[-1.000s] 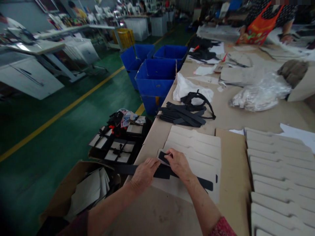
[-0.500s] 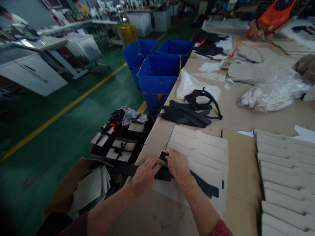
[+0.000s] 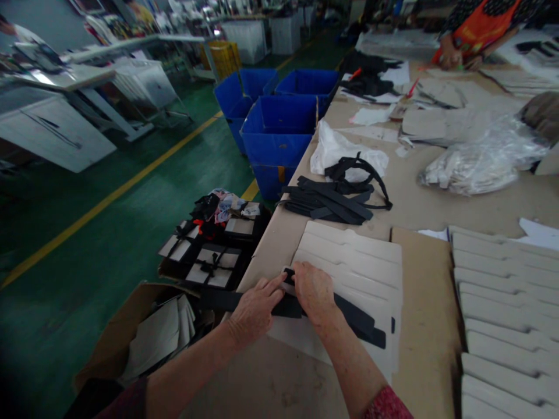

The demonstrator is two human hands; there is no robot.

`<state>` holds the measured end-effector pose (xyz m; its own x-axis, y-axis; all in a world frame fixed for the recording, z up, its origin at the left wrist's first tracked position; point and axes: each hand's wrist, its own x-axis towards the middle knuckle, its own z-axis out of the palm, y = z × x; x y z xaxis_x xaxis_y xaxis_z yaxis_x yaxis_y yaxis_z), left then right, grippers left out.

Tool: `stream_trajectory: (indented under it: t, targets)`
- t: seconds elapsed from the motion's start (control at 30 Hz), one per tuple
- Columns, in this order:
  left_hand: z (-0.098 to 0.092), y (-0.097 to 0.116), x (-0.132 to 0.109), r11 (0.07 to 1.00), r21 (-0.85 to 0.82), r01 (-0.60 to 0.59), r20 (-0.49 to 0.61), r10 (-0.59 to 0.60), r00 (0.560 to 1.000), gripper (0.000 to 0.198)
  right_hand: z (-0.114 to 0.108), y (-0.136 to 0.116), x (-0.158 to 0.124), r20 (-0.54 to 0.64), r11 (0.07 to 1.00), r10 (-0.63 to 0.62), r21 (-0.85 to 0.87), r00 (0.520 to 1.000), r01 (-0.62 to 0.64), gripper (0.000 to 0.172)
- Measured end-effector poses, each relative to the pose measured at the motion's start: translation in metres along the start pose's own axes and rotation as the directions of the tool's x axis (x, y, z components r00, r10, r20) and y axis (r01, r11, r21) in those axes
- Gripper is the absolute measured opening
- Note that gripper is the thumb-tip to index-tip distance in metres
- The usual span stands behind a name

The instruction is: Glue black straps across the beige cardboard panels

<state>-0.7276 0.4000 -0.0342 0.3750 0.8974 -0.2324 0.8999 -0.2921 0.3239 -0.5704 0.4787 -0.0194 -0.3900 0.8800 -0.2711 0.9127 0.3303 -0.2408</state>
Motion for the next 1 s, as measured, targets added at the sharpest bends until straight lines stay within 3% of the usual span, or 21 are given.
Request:
stream_trajectory:
  t: [0.13, 0.27, 0.4, 0.53, 0.63, 0.77, 1.0]
  targets:
    - [0.002, -0.001, 0.001, 1.000, 0.010, 0.020, 0.006, -0.020, 1.000, 0.038, -0.013, 0.007, -0.014, -0.010, 0.999, 0.037, -0.029, 0.999, -0.037, 0.012]
    - [0.007, -0.006, 0.001, 1.000, 0.019, 0.009, -0.012, -0.008, 1.000, 0.049, -0.023, 0.053, -0.055, -0.011, 0.998, 0.047, 0.033, 0.999, -0.046, 0.024]
    - [0.010, -0.009, 0.001, 0.999, 0.045, -0.004, -0.023, 0.005, 1.000, 0.051, -0.013, 0.118, -0.101, -0.084, 0.938, 0.226, 0.289, 0.970, -0.193, 0.021]
    - [0.011, -0.009, 0.002, 0.997, 0.080, -0.011, -0.035, 0.014, 0.999, 0.051, 0.008, 0.154, -0.118, -0.126, 0.761, 0.455, 0.568, 0.882, -0.312, 0.023]
    - [0.013, -0.011, 0.002, 0.993, 0.113, -0.029, -0.054, 0.035, 0.998, 0.052, 0.018, 0.157, -0.114, -0.128, 0.644, 0.578, 0.678, 0.806, -0.355, 0.029]
    - [0.016, -0.013, 0.002, 0.988, 0.147, -0.039, -0.085, 0.052, 0.995, 0.053, 0.019, 0.150, -0.105, -0.133, 0.573, 0.692, 0.699, 0.709, -0.428, 0.037]
    - [0.021, -0.018, 0.002, 0.983, 0.173, -0.058, -0.100, 0.076, 0.992, 0.052, 0.020, 0.150, -0.100, -0.125, 0.534, 0.728, 0.720, 0.674, -0.444, 0.036]
